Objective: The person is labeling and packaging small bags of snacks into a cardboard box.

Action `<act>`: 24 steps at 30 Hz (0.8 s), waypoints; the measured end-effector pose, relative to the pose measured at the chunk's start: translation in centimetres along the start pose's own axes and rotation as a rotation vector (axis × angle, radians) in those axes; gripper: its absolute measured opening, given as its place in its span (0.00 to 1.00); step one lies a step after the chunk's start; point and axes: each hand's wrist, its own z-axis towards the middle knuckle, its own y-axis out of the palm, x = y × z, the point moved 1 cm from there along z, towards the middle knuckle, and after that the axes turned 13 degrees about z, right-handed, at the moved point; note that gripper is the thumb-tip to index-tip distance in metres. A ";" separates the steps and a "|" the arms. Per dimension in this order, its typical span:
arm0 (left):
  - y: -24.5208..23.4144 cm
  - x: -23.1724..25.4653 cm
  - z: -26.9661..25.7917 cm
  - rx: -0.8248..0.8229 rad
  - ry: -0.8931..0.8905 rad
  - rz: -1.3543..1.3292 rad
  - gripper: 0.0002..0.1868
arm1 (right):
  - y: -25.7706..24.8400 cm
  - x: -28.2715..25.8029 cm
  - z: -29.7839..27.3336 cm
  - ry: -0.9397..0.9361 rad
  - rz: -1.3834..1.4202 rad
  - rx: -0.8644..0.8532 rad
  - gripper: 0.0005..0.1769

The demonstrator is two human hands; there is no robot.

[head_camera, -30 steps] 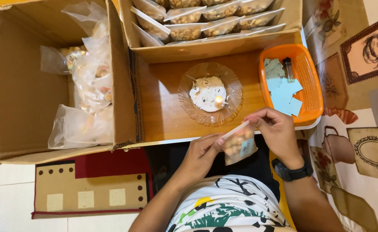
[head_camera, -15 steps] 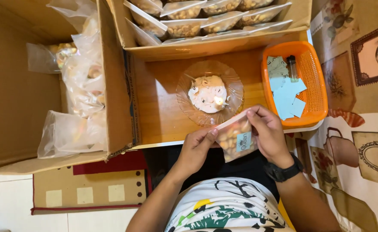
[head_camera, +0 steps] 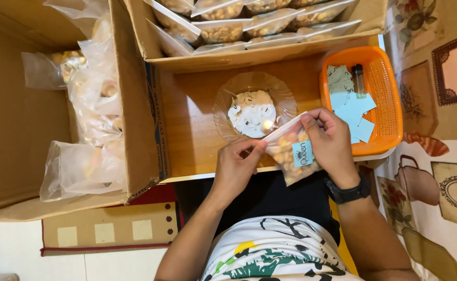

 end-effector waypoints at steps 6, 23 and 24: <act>0.8 -1.2 1.2 -0.067 -0.109 -0.101 0.07 | -0.3 -0.2 1.3 -0.003 -0.093 0.007 0.09; 1.1 -1.4 1.6 -0.021 -0.143 -0.160 0.09 | 0.4 -1.3 2.3 -0.014 -0.052 -0.017 0.09; 1.1 -1.5 1.6 -0.019 -0.149 -0.165 0.09 | 0.4 -1.2 2.2 -0.008 -0.051 -0.016 0.08</act>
